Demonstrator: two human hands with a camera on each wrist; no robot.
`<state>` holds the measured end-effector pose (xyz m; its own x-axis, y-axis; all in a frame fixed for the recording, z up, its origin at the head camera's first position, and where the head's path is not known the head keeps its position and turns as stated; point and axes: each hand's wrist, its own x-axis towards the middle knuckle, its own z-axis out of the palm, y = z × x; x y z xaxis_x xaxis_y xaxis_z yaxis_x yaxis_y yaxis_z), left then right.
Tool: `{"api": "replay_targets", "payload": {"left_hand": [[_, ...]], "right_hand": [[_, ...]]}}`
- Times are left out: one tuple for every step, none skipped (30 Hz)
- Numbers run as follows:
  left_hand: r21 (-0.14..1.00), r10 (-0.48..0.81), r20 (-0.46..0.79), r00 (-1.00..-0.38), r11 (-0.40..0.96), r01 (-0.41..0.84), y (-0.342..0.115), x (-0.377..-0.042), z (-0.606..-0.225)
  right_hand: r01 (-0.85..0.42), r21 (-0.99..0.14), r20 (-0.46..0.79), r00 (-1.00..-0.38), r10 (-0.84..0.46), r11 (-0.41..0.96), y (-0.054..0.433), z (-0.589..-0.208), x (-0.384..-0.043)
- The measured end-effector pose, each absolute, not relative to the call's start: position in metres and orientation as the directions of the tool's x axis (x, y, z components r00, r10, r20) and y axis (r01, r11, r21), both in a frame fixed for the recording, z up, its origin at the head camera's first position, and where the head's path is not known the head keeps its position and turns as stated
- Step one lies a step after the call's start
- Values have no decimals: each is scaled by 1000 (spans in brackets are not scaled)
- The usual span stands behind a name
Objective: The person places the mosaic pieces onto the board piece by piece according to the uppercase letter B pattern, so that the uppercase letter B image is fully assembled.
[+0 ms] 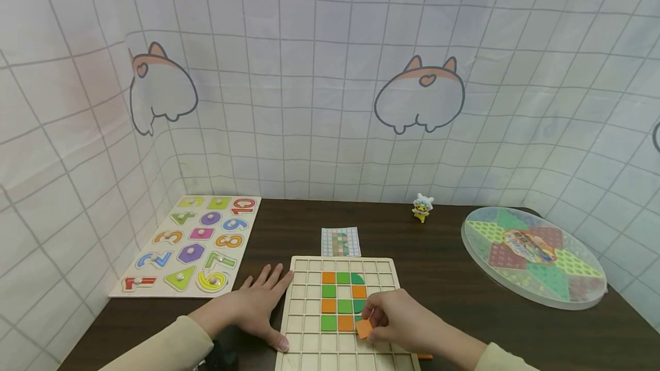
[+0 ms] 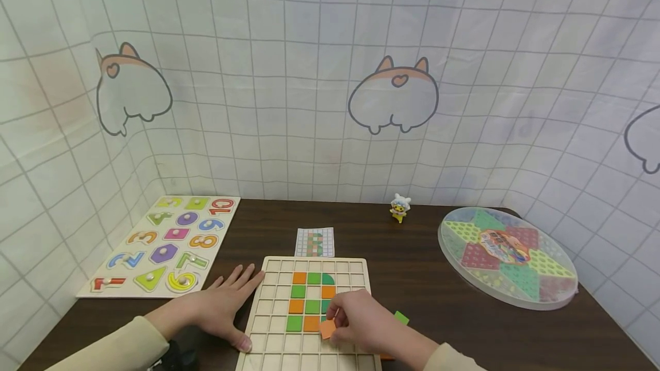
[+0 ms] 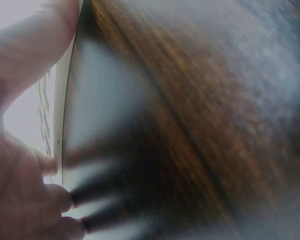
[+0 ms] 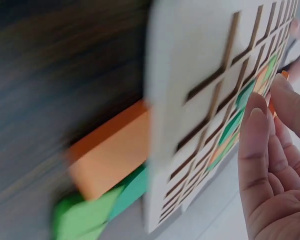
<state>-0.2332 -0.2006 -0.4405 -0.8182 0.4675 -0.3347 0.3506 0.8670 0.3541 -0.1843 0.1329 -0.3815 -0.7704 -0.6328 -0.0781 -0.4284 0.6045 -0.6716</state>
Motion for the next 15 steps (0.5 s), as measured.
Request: {"api": "replay_targets", "payload": {"left_hand": [[354,468,-335,-818,867,351,-200,-233,-440],[355,468,-335,-818,867,350,-200,-233,-440],[355,468,-335,-818,867,351,-200,-233,-440],[355,468,-336,-818,867,350,-200,-233,-440],[355,467,-337,-818,867,349,-200,-233,-440],[354,466,-337,-818,868,349,-200,-234,-440],[353,465,-337,-818,869,348,-200,-234,-440],[352,465,-337,-819,869,348,-200,-234,-440],[352,463,-337,-820,869,347,-200,-233,-440],[351,462,-338,-820,870,345,-200,-233,-440],[350,460,-338,-821,871,344,-200,-234,-440],[349,459,-338,-821,872,344,-199,-234,-440],[349,458,-338,-822,872,343,-199,-234,-440],[349,457,-340,-822,873,341,-199,-234,-440],[349,456,-342,-822,874,340,-199,-234,-440]], "right_hand": [[-423,-672,-86,-770,-632,607,127,-381,-184],[-424,-671,-89,-769,-633,609,121,-381,-183],[-425,-673,-90,-765,-637,606,116,-381,-182],[-425,-673,-92,-764,-639,605,111,-381,-182],[-431,-673,-88,-760,-644,601,107,-382,-181],[-436,-677,-83,-755,-650,593,103,-383,-180],[-446,-675,-76,-751,-656,588,99,-383,-180],[-458,-671,-67,-746,-663,583,96,-384,-179],[-465,-668,-64,-742,-667,581,94,-384,-179],[-473,-659,-63,-739,-670,584,91,-385,-178],[-479,-653,-63,-738,-672,586,88,-385,-177],[-485,-644,-64,-737,-673,592,86,-385,-176],[-492,-629,-66,-738,-672,602,84,-385,-176],[-492,-620,-70,-741,-668,611,83,-385,-175],[-490,-612,-76,-746,-662,621,81,-385,-174]]}}
